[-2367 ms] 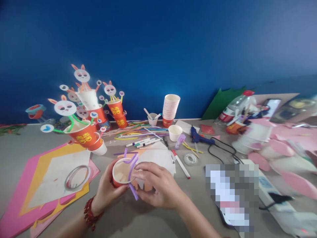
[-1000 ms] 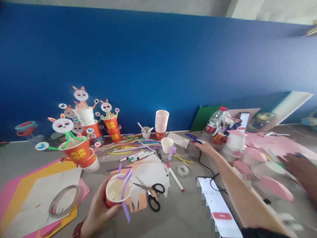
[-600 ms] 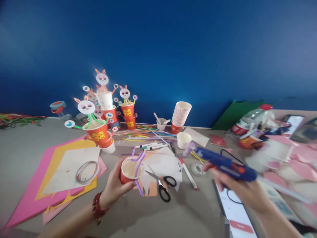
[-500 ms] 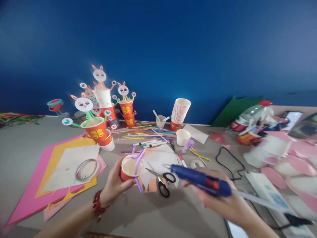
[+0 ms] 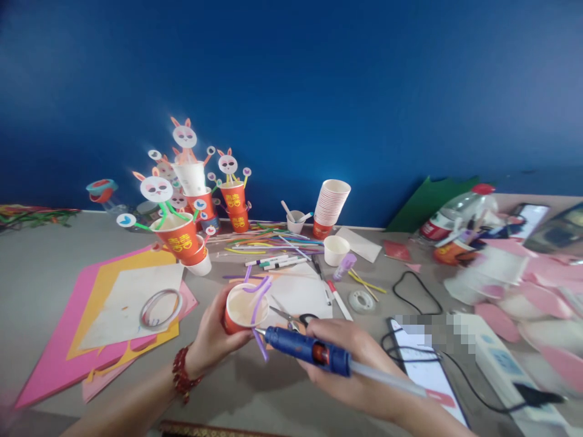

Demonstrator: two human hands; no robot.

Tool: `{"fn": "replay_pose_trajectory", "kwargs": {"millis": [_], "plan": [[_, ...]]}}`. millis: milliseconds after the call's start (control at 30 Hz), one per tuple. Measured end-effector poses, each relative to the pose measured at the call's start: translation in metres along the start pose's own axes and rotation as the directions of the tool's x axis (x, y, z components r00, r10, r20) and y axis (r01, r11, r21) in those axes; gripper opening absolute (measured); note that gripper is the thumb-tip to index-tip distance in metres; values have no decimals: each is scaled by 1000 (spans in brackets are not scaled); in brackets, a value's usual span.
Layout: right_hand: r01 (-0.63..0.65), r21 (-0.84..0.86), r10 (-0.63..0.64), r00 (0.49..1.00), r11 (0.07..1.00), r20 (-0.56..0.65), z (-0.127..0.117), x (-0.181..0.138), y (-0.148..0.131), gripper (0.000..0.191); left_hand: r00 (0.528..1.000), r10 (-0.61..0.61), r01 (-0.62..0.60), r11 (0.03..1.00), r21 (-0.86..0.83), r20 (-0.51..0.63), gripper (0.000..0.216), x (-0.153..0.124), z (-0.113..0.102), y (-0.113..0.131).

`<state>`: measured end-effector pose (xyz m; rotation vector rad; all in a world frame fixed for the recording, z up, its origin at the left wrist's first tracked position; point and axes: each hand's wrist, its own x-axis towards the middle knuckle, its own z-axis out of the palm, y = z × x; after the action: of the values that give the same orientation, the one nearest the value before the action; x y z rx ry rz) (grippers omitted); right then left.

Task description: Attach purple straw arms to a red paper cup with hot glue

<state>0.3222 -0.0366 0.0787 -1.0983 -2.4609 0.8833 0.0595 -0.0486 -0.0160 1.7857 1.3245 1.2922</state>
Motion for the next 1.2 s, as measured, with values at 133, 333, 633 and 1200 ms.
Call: {"fn": "replay_pose_trajectory", "kwargs": {"millis": [133, 333, 633, 1200], "plan": [[-5, -1, 5, 999, 1000, 33, 1, -1, 5, 15, 1000, 3, -3, 1000, 7, 8, 75, 0, 0, -1], [-5, -14, 6, 998, 1000, 69, 3, 0, 9, 8, 1000, -2, 2, 1000, 6, 7, 76, 0, 1, -1], [27, -18, -26, 998, 999, 60, 3, 2, 7, 12, 1000, -11, 11, 1000, 0, 15, 76, 1, 0, 2], [70, -39, -68, 997, 997, 44, 3, 2, 7, 16, 1000, -2, 2, 999, 36, 1, 75, 0, 0, 0]]}}
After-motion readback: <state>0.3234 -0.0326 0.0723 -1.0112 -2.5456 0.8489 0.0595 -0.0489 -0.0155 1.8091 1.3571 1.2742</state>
